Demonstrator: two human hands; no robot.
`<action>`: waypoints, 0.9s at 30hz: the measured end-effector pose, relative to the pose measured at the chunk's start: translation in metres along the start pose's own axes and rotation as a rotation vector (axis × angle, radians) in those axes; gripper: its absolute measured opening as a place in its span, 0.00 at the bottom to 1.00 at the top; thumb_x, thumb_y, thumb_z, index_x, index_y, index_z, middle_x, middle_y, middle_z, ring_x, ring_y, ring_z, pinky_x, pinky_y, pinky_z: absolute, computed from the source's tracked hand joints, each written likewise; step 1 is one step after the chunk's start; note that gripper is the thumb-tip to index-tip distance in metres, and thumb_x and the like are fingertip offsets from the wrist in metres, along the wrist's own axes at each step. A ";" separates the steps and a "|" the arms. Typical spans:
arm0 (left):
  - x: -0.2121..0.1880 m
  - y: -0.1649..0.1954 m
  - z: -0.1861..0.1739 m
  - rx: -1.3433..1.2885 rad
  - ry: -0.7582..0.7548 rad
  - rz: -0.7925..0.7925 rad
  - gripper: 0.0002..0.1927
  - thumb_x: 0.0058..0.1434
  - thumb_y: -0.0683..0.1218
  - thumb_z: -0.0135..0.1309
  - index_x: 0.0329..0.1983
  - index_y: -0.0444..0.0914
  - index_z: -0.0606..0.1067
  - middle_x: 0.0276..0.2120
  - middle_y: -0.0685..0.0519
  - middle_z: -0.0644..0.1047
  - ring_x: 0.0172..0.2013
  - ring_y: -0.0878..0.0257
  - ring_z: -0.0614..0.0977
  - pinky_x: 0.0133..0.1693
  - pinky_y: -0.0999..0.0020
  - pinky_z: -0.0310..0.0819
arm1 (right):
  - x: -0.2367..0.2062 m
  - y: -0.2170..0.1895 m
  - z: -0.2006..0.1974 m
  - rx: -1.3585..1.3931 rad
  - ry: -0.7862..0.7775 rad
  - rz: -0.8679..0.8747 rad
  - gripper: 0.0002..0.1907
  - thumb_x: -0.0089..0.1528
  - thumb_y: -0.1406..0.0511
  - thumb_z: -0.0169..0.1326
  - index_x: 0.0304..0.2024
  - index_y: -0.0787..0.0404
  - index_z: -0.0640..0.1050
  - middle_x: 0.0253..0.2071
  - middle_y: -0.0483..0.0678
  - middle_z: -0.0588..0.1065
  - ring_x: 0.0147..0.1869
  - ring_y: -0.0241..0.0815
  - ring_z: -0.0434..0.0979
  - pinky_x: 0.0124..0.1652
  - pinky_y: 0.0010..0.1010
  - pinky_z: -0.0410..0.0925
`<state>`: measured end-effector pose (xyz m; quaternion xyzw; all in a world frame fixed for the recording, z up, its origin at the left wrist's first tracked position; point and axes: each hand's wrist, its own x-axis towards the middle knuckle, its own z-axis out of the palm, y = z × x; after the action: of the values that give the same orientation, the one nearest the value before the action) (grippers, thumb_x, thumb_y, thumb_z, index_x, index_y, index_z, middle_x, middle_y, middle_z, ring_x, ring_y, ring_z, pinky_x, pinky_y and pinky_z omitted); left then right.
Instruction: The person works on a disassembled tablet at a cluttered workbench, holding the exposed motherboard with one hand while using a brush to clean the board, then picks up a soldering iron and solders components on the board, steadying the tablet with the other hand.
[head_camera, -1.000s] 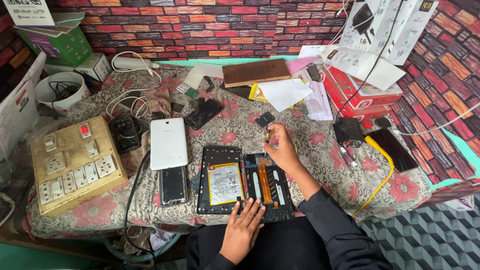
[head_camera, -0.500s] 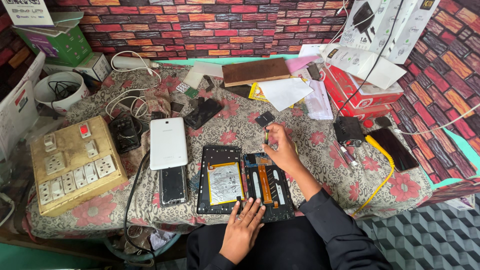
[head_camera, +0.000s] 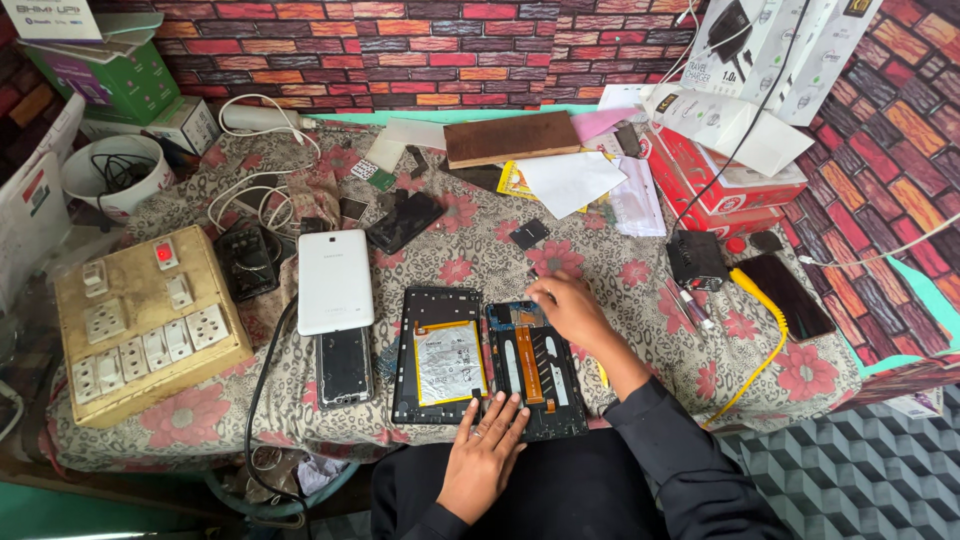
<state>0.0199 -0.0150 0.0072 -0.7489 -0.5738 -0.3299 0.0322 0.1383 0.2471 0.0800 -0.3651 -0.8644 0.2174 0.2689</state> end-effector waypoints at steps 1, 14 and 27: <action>0.000 0.000 0.000 0.002 -0.001 0.001 0.28 0.65 0.47 0.55 0.68 0.38 0.69 0.70 0.48 0.67 0.71 0.54 0.64 0.68 0.47 0.49 | -0.001 0.000 0.000 -0.021 -0.074 0.092 0.05 0.63 0.65 0.59 0.40 0.57 0.83 0.39 0.50 0.76 0.43 0.50 0.79 0.43 0.40 0.71; 0.001 0.000 0.001 0.012 0.019 0.002 0.27 0.65 0.47 0.56 0.68 0.39 0.70 0.69 0.49 0.68 0.71 0.54 0.64 0.68 0.47 0.49 | -0.003 -0.012 0.012 -0.377 -0.142 0.046 0.07 0.60 0.60 0.57 0.35 0.56 0.79 0.42 0.47 0.75 0.43 0.53 0.81 0.41 0.46 0.72; 0.002 0.001 -0.003 0.009 0.009 0.004 0.28 0.65 0.47 0.56 0.68 0.39 0.69 0.70 0.49 0.67 0.71 0.54 0.64 0.69 0.47 0.49 | -0.012 0.034 -0.031 -0.240 -0.125 0.187 0.11 0.61 0.59 0.59 0.38 0.60 0.80 0.42 0.49 0.77 0.46 0.49 0.80 0.47 0.41 0.71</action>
<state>0.0195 -0.0145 0.0106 -0.7485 -0.5735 -0.3307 0.0388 0.1823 0.2661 0.0807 -0.4591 -0.8614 0.1590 0.1480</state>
